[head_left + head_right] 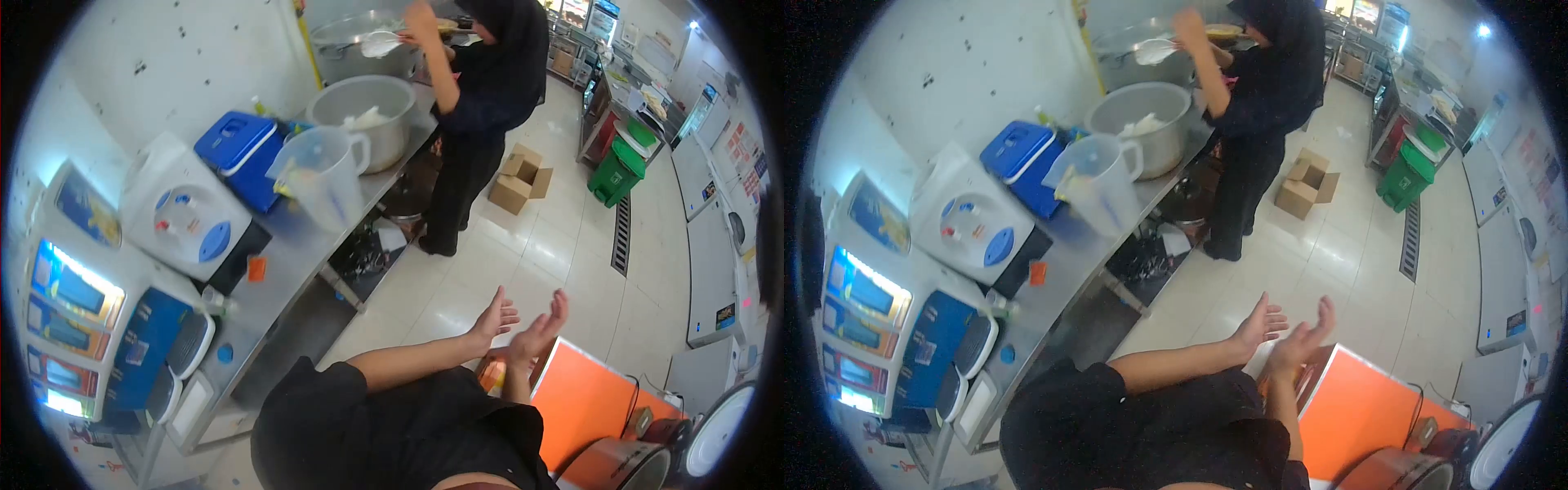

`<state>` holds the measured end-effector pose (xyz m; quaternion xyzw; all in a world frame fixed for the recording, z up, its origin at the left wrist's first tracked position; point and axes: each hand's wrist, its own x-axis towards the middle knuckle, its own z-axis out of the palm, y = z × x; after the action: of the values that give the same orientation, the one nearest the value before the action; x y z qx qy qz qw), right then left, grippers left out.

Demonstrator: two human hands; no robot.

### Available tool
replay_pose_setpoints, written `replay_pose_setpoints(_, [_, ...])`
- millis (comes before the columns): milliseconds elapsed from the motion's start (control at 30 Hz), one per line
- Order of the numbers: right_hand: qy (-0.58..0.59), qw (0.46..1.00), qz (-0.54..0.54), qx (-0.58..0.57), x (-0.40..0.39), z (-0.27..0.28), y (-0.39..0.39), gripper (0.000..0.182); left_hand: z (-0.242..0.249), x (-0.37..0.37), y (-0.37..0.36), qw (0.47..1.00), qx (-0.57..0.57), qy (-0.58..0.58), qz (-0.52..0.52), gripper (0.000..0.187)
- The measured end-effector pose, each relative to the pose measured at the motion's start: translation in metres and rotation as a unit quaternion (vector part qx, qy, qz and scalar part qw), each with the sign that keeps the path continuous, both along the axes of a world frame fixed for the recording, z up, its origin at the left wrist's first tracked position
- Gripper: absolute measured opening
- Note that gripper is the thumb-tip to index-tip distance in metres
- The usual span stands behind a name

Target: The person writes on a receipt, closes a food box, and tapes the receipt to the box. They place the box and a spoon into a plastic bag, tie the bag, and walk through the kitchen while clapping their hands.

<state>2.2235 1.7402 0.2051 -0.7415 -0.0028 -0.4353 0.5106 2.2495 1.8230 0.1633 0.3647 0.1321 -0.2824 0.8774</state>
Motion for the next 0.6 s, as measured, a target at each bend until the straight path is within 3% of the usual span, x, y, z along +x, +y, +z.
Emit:
replay_pose_setpoints(133, [0.019, 0.995, -0.085, 0.044, 0.077, 0.051, -0.112, 0.031, 0.002, 0.092, -0.014, 0.997, 0.006, -0.009, -0.081, 0.078])
replay_pose_setpoints(233, [-0.019, 0.99, -0.128, 0.051, 0.133, 0.092, -0.161, 0.034, -0.001, 0.152, -0.019, 0.999, 0.034, 0.003, -0.02, 0.078])
replay_pose_setpoints(333, [0.007, 0.993, -0.121, -0.004, 0.192, 0.093, -0.174, 0.039, -0.009, 0.215, -0.038, 0.999, 0.007, 0.025, 0.026, 0.086])
replay_pose_setpoints(433, [0.033, 0.999, -0.003, 0.037, 0.264, 0.023, -0.148, 0.049, -0.003, 0.292, -0.094, 0.998, -0.021, 0.016, 0.05, 0.084])
replay_pose_setpoints(467, [0.089, 0.994, 0.064, 0.003, 0.282, 0.009, -0.131, 0.053, 0.002, 0.318, -0.116, 0.998, -0.024, 0.011, 0.051, 0.084])
replay_pose_setpoints(500, [0.148, 0.98, 0.129, -0.032, 0.301, -0.001, -0.122, 0.058, 0.007, 0.342, -0.14, 0.998, -0.05, -0.02, 0.029, 0.085])
replay_pose_setpoints(600, [0.214, 0.955, 0.185, -0.094, 0.372, -0.002, -0.149, 0.062, 0.016, 0.414, -0.167, 0.995, -0.086, -0.045, 0.01, 0.085])
